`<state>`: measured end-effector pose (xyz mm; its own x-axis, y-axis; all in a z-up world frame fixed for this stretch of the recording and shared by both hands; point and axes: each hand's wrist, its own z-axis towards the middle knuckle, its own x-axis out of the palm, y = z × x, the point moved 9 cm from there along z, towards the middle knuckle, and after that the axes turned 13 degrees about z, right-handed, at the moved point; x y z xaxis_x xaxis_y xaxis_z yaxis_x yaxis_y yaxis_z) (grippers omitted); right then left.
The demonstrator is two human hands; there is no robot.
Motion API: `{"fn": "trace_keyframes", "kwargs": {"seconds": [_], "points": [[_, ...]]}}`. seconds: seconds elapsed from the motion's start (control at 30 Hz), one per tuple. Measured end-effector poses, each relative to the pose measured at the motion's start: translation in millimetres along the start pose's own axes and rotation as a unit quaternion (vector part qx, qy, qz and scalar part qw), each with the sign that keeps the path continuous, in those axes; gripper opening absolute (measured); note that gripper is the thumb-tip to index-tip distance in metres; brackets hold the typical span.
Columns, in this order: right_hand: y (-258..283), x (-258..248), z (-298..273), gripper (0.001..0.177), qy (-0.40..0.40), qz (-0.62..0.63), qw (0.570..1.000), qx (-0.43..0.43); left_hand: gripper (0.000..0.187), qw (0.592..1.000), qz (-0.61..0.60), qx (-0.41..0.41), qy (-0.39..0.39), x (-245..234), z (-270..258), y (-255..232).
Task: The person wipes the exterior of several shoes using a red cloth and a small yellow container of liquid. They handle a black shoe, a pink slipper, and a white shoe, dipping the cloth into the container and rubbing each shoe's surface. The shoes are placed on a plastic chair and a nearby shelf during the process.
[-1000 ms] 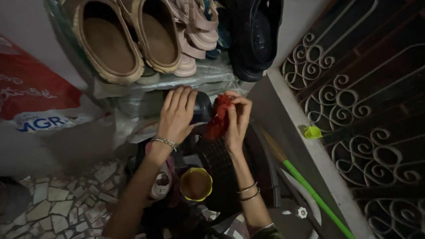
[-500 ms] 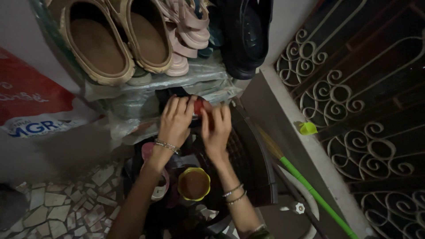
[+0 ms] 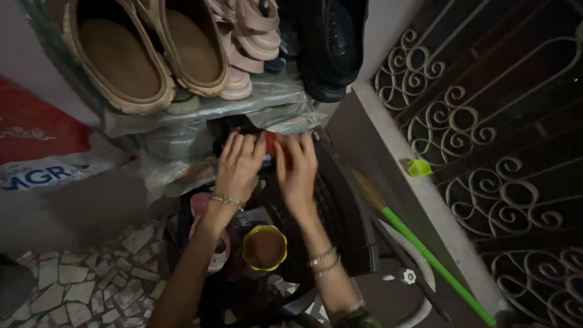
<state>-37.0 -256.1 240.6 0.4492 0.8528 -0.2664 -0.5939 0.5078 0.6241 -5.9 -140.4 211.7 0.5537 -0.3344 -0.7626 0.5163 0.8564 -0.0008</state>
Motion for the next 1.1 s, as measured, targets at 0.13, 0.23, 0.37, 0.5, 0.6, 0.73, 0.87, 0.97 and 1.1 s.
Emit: {"fn": "trace_keyframes", "kwargs": {"seconds": [0.13, 0.23, 0.37, 0.5, 0.6, 0.73, 0.87, 0.97, 1.1], "points": [[-20.6, 17.3, 42.5, 0.015, 0.079, -0.012, 0.997, 0.0, 0.083, 1.0, -0.013, -0.014, 0.02, 6.4, -2.6, 2.9], [-9.7, 10.6, 10.2, 0.027, 0.005, -0.009, 0.999, -0.039, 0.086, 0.999, -0.026, -0.02, 0.026, 5.3, 1.8, 5.0], [-0.9, 4.6, -44.3, 0.036, -0.066, -0.058, 0.991, -0.099, 0.092, 0.997, -0.044, -0.047, 0.04, -6.9, 10.1, 9.2], [13.5, 0.9, -34.8, 0.037, -0.054, -0.024, 0.982, -0.178, 0.094, 0.986, -0.075, -0.115, 0.09, -22.7, 16.3, 19.0], [44.3, -4.7, -10.9, 0.034, -0.069, 0.002, 0.977, -0.2, 0.093, 0.983, -0.066, -0.151, 0.078, -40.4, 23.3, 27.7], [42.6, 8.0, 24.6, 0.025, 0.008, 0.07, 0.996, -0.052, 0.08, 0.972, -0.091, -0.201, 0.08, -37.4, 22.2, 50.1], [26.5, 30.0, 18.8, 0.021, 0.048, 0.092, 0.994, -0.042, 0.072, 0.947, -0.164, -0.236, 0.144, 4.5, -0.1, 72.5], [2.8, 38.2, -12.1, 0.02, 0.061, 0.093, 0.993, -0.051, 0.079, 0.933, -0.191, -0.251, 0.175, 48.6, -23.2, 84.3], [-34.0, 62.2, -39.2, 0.017, 0.105, 0.121, 0.987, -0.014, 0.078, 0.918, -0.192, -0.282, 0.203, 104.2, -48.6, 116.0]]}}
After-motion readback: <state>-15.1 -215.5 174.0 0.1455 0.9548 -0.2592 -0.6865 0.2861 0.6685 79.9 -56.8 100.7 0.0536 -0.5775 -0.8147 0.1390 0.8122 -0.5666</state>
